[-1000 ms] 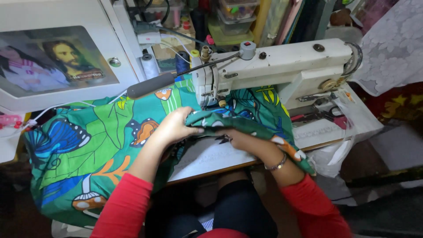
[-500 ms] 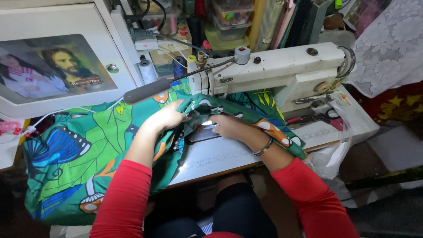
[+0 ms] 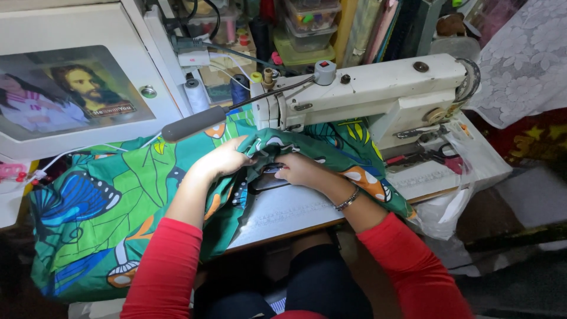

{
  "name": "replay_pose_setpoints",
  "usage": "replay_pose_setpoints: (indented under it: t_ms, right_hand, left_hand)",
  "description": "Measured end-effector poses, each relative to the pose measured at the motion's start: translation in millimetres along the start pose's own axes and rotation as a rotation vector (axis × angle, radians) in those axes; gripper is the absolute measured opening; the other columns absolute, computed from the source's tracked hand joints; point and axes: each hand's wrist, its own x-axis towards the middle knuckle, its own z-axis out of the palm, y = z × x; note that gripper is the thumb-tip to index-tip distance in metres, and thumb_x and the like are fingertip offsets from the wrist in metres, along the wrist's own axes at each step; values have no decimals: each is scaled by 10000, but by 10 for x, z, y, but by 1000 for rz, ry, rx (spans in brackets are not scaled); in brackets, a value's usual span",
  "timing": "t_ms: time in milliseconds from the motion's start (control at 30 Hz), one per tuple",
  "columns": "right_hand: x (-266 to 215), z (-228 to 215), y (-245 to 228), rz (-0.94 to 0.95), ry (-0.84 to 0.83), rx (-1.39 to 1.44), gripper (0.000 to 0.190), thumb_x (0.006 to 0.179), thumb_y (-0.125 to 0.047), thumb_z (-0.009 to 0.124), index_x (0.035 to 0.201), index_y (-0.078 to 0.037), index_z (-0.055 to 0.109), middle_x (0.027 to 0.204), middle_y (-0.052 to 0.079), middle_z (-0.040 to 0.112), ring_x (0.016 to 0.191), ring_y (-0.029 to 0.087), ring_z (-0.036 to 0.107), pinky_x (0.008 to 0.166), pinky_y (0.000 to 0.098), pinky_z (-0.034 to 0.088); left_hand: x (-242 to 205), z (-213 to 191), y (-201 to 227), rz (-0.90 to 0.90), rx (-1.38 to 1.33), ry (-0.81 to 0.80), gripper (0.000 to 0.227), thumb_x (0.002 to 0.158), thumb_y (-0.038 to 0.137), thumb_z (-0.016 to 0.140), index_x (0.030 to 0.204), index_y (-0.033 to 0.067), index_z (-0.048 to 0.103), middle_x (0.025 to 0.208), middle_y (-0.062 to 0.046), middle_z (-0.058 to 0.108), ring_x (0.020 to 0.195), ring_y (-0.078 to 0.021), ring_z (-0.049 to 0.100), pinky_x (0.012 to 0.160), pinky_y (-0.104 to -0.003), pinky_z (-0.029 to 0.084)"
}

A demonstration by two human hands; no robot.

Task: Sewing a large piece of patterned fabric using an industrial sewing machine and measuring with a tape.

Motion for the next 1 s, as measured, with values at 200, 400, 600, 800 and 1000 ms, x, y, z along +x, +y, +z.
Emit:
replay_pose_setpoints:
  t_ms: [200, 400, 600, 800, 1000]
  right_hand:
    - [56, 23, 53, -24, 18, 54, 537, 1051, -344, 578, 1529, -109, 510, 1505, 173, 563, 1403, 293, 535, 1145, 437, 454]
    - [217, 122, 271, -160, 29, 39, 490, 1020, -308, 603, 1437, -51, 595, 1392, 234, 636, 1316, 343, 602, 1099, 460, 503]
    - [312, 604, 812, -319, 29, 140, 430, 966, -229, 640, 1356, -48, 670, 1265, 230, 703, 1205, 329, 666, 1036, 459, 537]
    - [-1388, 472, 397, -824, -289, -30, 251, 906, -225, 669, 1141, -138, 664, 1057, 63, 616, 882, 271, 619, 789, 396, 480]
    - [-1719, 592, 1026, -931, 76, 377, 84, 978, -146, 643, 1037, -111, 691, 969, 28, 752, 835, 232, 727, 727, 365, 551]
  left_hand:
    - [13, 53, -53, 0, 1, -34, 393, 832, 214, 747, 1209, 129, 678, 1164, -203, 729, 1176, -431, 664, 1024, -499, 505]
    - [-45, 77, -27, 11, -15, -73, 367, 830, 191, 729, 1181, 95, 686, 1136, -216, 735, 1150, -441, 670, 1020, -502, 502]
    - [-201, 146, 104, 57, -47, -102, 378, 826, 171, 703, 1189, 68, 679, 1163, -230, 731, 1159, -440, 664, 1036, -514, 486]
    - [-743, 1140, -80, 205, 615, -229, 744, 771, 236, 649, 1489, 209, 452, 1516, -138, 475, 1359, -380, 475, 1051, -540, 420]
    - [-1185, 2057, -485, 458, 761, 0, 897, 827, 379, 719, 1583, 125, 307, 1670, -207, 188, 1507, -485, 144, 1104, -734, 190]
